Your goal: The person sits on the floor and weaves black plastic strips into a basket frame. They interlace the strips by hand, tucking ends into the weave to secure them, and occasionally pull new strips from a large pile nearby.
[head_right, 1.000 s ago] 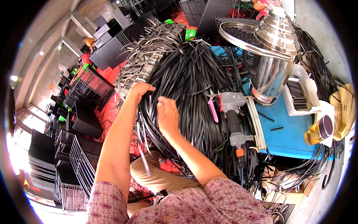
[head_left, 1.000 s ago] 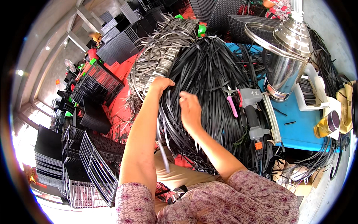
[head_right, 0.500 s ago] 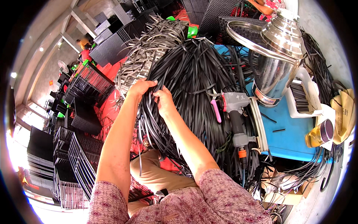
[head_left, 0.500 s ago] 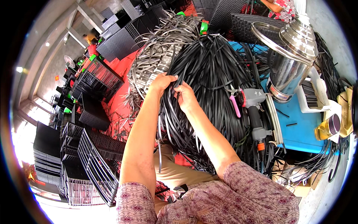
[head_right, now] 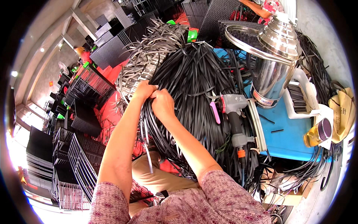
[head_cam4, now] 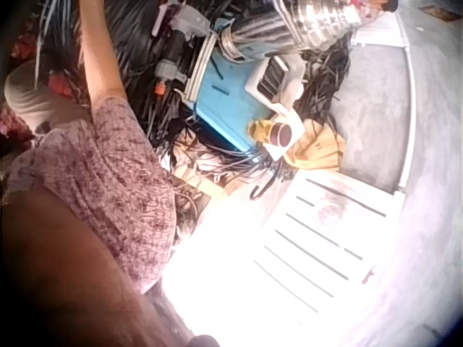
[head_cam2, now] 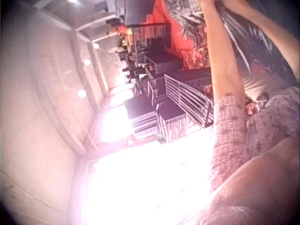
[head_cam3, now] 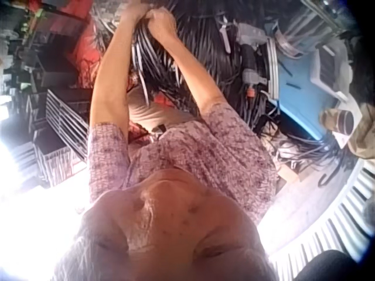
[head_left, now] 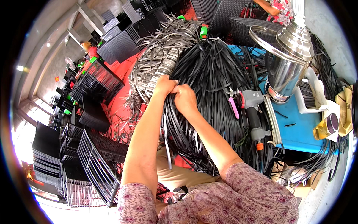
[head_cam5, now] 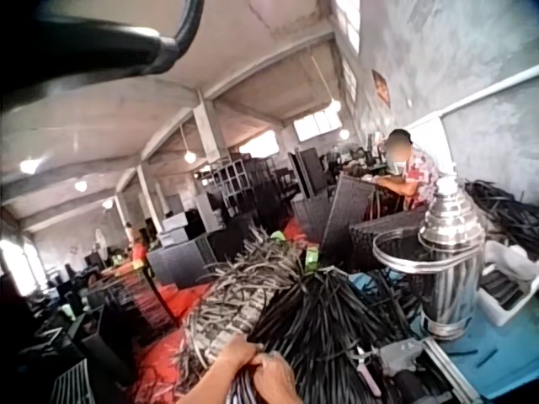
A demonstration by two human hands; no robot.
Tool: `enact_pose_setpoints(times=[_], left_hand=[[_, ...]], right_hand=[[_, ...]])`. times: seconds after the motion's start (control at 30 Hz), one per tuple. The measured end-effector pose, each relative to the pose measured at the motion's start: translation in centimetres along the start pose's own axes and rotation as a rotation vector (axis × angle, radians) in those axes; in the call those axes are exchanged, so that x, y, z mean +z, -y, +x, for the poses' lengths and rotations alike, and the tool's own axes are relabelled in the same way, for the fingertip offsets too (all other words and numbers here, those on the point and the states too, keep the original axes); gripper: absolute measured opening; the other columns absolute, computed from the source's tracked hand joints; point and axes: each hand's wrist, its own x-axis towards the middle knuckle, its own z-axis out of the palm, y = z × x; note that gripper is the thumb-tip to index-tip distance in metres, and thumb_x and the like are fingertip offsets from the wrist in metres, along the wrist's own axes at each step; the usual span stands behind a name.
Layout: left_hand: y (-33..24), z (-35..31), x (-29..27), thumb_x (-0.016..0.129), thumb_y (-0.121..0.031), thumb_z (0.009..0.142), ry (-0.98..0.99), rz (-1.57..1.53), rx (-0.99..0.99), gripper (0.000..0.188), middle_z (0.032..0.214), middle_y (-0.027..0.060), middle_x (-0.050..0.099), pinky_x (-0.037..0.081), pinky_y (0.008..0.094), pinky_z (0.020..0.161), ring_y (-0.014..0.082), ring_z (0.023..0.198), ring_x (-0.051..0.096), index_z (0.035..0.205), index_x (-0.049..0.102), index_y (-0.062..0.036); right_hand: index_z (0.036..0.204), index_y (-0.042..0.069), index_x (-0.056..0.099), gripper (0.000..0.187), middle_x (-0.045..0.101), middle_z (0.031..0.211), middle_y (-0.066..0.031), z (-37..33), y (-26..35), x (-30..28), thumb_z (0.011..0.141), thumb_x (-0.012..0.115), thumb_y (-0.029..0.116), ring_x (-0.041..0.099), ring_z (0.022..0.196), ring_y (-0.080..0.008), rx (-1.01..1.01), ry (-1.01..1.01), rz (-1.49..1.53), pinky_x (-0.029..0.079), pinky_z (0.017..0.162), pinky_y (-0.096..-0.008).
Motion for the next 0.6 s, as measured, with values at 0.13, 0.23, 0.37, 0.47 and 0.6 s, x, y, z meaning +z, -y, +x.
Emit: enact_pose_setpoints(times=[0.13,0.23,0.37,0.47,0.6], left_hand=[[-0.2,0.5,-1.4,0.069,-0.031,0.080,-0.053,0.201,0.030,0.041,0.090,0.0250,0.071,0.054,0.0421,0.083,0.0362,0.090,0.070,0.096,0.067,0.0067],[-3.2,-0.3,-3.6,0.067,-0.042,0.082,-0.221,0.470,0.112,0.051,0.116,0.0279,0.065,0.047,0.0470,0.098,0.0407,0.113,0.061,0.108,0.068,0.0019],[-6.3,-0.3,-7.0,0.067,-0.044,0.084,-0.202,0.513,0.209,0.053,0.114,0.0289,0.065,0.047,0.0467,0.097,0.0418,0.111,0.061,0.107,0.068,0.0033],[-6.3,-1.6,-8.8,0.067,-0.041,0.084,-0.170,0.438,0.221,0.052,0.109,0.0326,0.064,0.047,0.0467,0.097,0.0438,0.110,0.061,0.104,0.068,0.0070],[-6.5,-2.6,-10.2,0.068,-0.037,0.086,-0.117,0.411,0.245,0.049,0.093,0.0252,0.068,0.048,0.0395,0.086,0.0339,0.093,0.067,0.108,0.066,0.0061]], right_hand=[[0.071,0.002,0.065,0.016,0.063,0.084,-0.0164,4.2,-1.1,1.1,0.077,0.055,-0.009,0.064,0.081,-0.0377,-0.181,-0.148,0.084,0.051,0.075,-0.0447],[0.074,0.003,0.064,0.008,0.061,0.084,-0.0156,8.3,-3.2,2.5,0.075,0.059,-0.004,0.063,0.086,-0.0370,-0.318,-0.149,0.006,0.051,0.076,-0.0444],[0.106,0.000,0.064,0.027,0.064,0.116,-0.0155,13.0,-6.1,4.2,0.086,0.057,0.017,0.059,0.111,-0.0327,-0.643,0.049,-0.433,0.046,0.096,-0.0432],[0.137,0.010,0.051,0.057,0.051,0.142,-0.0166,16.3,-5.2,2.9,0.092,0.053,0.045,0.044,0.134,-0.0306,-0.542,0.380,-0.673,0.032,0.113,-0.0439],[0.146,0.011,0.044,0.067,0.037,0.155,-0.0122,23.2,-7.4,1.2,0.094,0.047,0.054,0.033,0.143,-0.0321,-0.593,0.326,-0.622,0.021,0.121,-0.0456]])
